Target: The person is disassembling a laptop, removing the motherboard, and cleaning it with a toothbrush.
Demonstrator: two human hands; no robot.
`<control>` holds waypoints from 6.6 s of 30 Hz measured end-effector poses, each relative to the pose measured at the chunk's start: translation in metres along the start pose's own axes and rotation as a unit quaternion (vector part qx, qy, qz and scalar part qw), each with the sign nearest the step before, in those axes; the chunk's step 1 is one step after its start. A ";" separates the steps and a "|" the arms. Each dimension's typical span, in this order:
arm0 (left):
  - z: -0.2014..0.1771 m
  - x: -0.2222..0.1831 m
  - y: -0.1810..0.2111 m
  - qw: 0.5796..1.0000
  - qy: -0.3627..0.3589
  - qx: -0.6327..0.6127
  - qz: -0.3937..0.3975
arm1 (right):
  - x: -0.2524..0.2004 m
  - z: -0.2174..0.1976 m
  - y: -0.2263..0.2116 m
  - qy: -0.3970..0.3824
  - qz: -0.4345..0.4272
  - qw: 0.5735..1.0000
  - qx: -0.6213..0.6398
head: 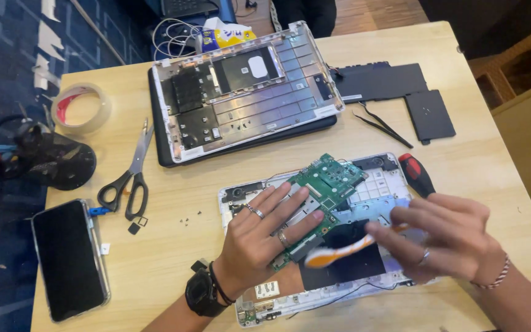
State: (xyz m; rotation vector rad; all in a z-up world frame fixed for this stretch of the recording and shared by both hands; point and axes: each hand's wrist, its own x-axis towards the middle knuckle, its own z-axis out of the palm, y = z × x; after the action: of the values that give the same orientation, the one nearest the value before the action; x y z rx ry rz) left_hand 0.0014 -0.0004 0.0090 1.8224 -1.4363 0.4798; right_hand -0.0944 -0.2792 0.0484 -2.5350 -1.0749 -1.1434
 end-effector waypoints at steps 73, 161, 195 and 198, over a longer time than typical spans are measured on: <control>0.006 -0.010 -0.002 1.000 0.005 0.010 -0.008 | -0.035 0.025 0.006 0.053 -0.006 0.999 0.004; 0.033 -0.015 0.007 0.606 0.141 -0.627 -0.468 | -0.046 0.016 0.021 -0.030 0.062 0.998 -0.006; 0.028 -0.011 0.013 0.733 -0.017 -0.434 -0.523 | -0.016 0.014 -0.008 -0.132 0.118 0.983 0.040; 0.024 -0.006 0.017 0.736 0.011 -0.482 -0.475 | -0.020 0.005 0.000 -0.122 0.168 0.978 0.028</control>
State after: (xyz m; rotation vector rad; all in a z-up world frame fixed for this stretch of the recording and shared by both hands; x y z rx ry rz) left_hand -0.0196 -0.0156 -0.0050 1.3456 -0.3565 -0.6719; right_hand -0.1001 -0.2883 0.0314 -2.7247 -0.6699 -0.7215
